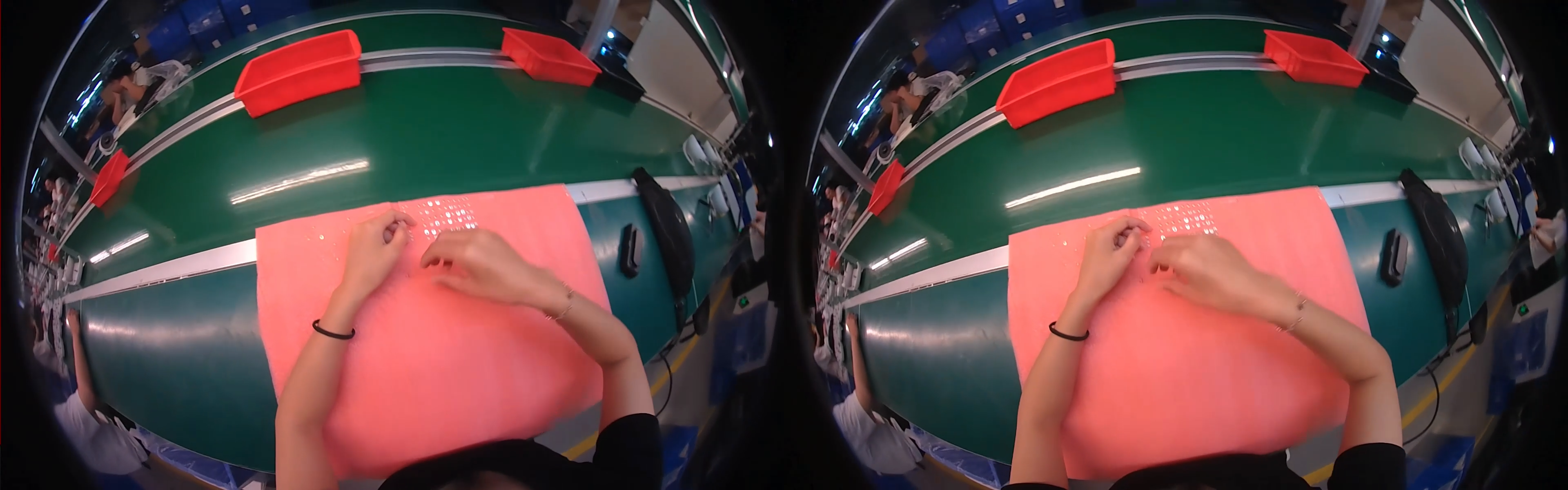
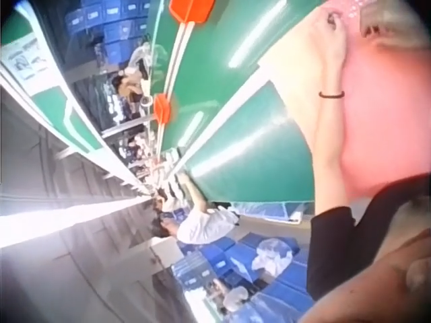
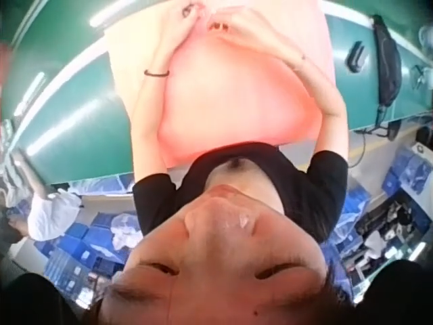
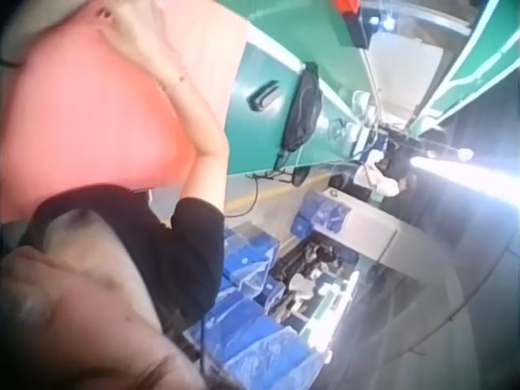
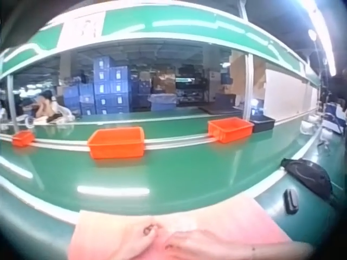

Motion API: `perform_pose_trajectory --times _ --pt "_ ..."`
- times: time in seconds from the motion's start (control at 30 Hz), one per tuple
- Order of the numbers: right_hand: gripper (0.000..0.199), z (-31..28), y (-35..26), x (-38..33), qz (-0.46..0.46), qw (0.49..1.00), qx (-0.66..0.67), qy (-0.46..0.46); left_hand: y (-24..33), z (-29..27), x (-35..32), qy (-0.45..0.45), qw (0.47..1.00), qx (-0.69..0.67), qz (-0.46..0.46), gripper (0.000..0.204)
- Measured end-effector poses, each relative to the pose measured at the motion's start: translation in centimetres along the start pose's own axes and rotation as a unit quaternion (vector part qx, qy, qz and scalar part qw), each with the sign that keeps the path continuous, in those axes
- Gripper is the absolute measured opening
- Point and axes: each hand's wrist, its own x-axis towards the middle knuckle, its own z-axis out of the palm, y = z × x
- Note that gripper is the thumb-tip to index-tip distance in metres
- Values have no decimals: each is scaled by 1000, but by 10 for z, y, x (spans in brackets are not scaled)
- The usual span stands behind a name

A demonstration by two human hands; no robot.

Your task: Assemble electronic dome-shaped devices on an industrial conveyor belt.

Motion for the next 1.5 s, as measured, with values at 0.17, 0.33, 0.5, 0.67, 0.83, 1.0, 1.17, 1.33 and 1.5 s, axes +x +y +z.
perform_pose_trajectory --times 0.17,0.33,0.5,0.67,0.83,1.0,1.17,1.33,1.5 --pt "17 38 9 6 -19 1000 11 -9 5 0 -7 4 1000 -5 -25 15" --pt "13 53 15 10 -14 994 1 107 9 0 -4 8 1000 23 -16 14" --pt "11 55 15 10 33 994 41 95 6 0 -2 18 999 23 11 13" --pt "12 48 7 -4 -98 990 96 18 7 1 -3 26 998 49 15 12" --pt "14 52 2 -6 -102 992 66 -25 4 2 -3 32 998 35 43 11" --pt "16 55 2 -6 -132 990 45 -5 2 1 -3 36 998 34 44 9" --pt "19 52 1 -4 -167 986 -5 -3 0 3 -1 49 997 27 55 8" --pt "19 44 4 0 -186 981 16 -52 -2 2 -3 47 996 44 54 7" --pt "20 39 6 -1 -180 978 29 -97 -3 3 -2 42 996 52 60 8"
